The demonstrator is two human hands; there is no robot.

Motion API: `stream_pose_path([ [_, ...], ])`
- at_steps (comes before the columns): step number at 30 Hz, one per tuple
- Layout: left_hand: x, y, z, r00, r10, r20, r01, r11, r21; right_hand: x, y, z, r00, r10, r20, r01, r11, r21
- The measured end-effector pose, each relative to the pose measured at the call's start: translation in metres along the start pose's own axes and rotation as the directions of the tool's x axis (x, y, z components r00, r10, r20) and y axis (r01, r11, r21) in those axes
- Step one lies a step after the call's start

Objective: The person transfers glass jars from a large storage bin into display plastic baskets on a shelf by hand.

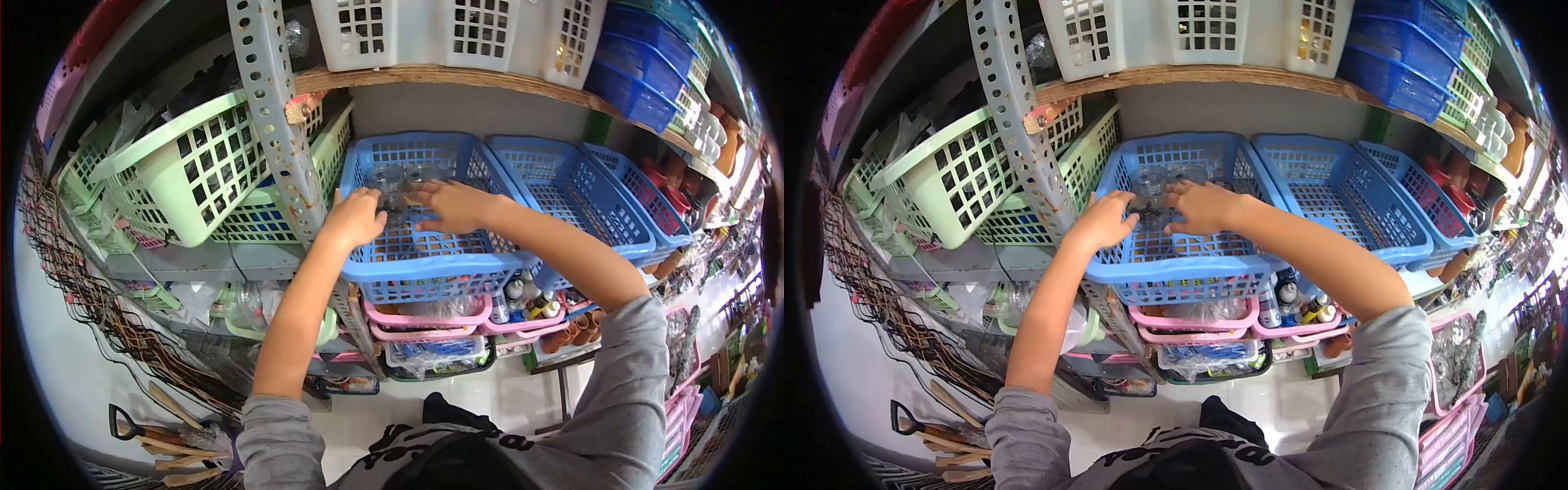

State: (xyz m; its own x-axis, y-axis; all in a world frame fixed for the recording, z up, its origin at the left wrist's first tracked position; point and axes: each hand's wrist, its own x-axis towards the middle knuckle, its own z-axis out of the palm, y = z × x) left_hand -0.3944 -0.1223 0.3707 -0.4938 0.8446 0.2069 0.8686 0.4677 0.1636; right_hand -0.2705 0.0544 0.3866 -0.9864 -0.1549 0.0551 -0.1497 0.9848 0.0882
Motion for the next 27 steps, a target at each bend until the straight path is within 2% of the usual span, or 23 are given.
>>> stream_pose_path([
  [1, 0.001, -0.001, 0.001, 0.999, 0.016, -0.049, -0.018, 0.999, -0.029, -0.011, -0.001, -0.003, 0.996, -0.012, -0.091, 0.015, 1.000, 0.026],
  [2, 0.002, -0.001, 0.004, 0.994, 0.032, -0.100, -0.038, 0.998, -0.058, -0.022, -0.003, -0.006, 0.996, 0.000, -0.089, 0.002, 1.000, 0.023],
  [5, -0.009, 0.024, -0.013, 0.982, 0.111, -0.150, -0.125, 0.988, -0.087, -0.060, -0.020, -0.025, 0.977, 0.046, -0.210, -0.022, 0.993, 0.119],
  [8, -0.028, 0.057, -0.024, 0.961, 0.201, -0.190, -0.221, 0.971, -0.090, -0.094, -0.040, -0.036, 0.950, 0.085, -0.300, -0.057, 0.993, 0.099],
  [10, -0.038, 0.075, -0.021, 0.894, 0.339, -0.294, -0.364, 0.931, -0.035, -0.116, -0.057, -0.035, 0.927, 0.132, -0.351, -0.108, 0.990, 0.087],
  [12, -0.057, 0.094, -0.021, 0.852, 0.418, -0.316, -0.454, 0.890, -0.048, -0.142, -0.078, -0.034, 0.853, 0.156, -0.498, -0.146, 0.988, 0.058],
  [14, -0.081, 0.114, -0.016, 0.796, 0.462, -0.391, -0.538, 0.836, -0.105, -0.172, -0.100, -0.026, 0.793, 0.180, -0.582, -0.148, 0.984, 0.101],
  [19, -0.149, 0.149, 0.032, 0.782, 0.533, -0.322, -0.622, 0.651, -0.435, -0.257, -0.155, 0.039, 0.664, 0.379, -0.645, -0.299, 0.925, 0.235],
  [20, -0.158, 0.152, 0.057, 0.821, 0.514, -0.249, -0.548, 0.589, -0.594, -0.275, -0.163, 0.061, 0.650, 0.448, -0.614, -0.314, 0.894, 0.321],
  [21, -0.168, 0.156, 0.082, 0.826, 0.525, -0.205, -0.511, 0.543, -0.667, -0.297, -0.171, 0.091, 0.627, 0.542, -0.560, -0.367, 0.839, 0.401],
  [22, -0.179, 0.159, 0.105, 0.841, 0.534, -0.091, -0.426, 0.549, -0.719, -0.317, -0.184, 0.119, 0.599, 0.665, -0.446, -0.505, 0.746, 0.435],
  [24, -0.201, 0.152, 0.177, 0.823, 0.552, 0.134, -0.279, 0.598, -0.751, -0.363, -0.211, 0.188, 0.551, 0.802, -0.228, -0.684, 0.591, 0.428],
  [26, -0.226, 0.141, 0.258, 0.785, 0.585, 0.206, -0.255, 0.608, -0.752, -0.415, -0.245, 0.259, 0.478, 0.879, 0.010, -0.799, 0.430, 0.421],
  [27, -0.238, 0.134, 0.293, 0.723, 0.549, 0.419, -0.120, 0.697, -0.707, -0.436, -0.267, 0.281, 0.388, 0.900, 0.199, -0.860, 0.276, 0.430],
])
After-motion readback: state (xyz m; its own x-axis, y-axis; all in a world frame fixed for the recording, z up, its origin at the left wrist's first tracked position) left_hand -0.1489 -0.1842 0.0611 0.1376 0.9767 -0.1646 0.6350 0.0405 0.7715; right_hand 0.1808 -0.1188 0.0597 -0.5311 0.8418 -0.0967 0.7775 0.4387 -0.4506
